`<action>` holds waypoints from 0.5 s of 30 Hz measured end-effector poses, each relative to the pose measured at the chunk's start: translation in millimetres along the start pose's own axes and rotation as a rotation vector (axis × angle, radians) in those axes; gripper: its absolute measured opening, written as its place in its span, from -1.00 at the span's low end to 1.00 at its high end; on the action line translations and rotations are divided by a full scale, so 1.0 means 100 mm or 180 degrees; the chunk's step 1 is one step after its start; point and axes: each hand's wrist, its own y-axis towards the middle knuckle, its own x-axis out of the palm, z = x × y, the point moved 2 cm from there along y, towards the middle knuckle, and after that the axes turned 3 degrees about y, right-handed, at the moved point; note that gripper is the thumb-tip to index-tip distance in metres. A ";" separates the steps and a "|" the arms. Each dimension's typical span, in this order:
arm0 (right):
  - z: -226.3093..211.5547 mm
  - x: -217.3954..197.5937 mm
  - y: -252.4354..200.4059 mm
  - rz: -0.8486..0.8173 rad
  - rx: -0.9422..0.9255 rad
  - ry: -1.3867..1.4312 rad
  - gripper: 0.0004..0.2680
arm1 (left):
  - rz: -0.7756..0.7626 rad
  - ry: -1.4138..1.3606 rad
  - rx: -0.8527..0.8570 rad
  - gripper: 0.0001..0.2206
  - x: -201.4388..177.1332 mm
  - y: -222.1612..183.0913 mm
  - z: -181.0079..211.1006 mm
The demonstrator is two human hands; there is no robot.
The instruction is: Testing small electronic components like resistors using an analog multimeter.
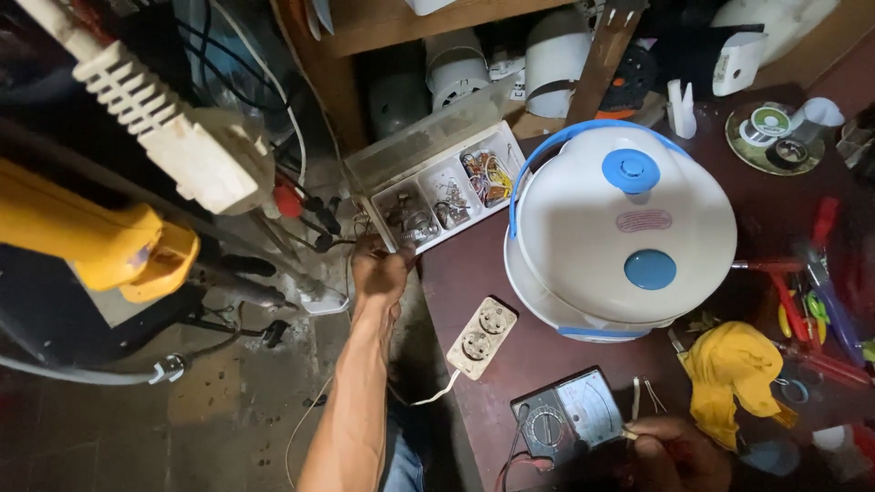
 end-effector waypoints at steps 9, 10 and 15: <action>0.01 -0.02 -0.04 0.0145 0.0717 -0.0192 -0.93 | -0.0122 0.0190 0.0158 -0.67 0.03 0.19 -0.16; 0.04 -0.05 -0.03 0.0146 0.0719 -0.0189 -0.93 | -0.0122 0.0193 0.0160 -0.67 0.02 0.08 -0.03; 0.15 -0.10 -0.01 0.0161 0.0815 -0.0500 -0.93 | -0.0139 -0.0160 0.0021 -0.66 0.06 0.16 -0.22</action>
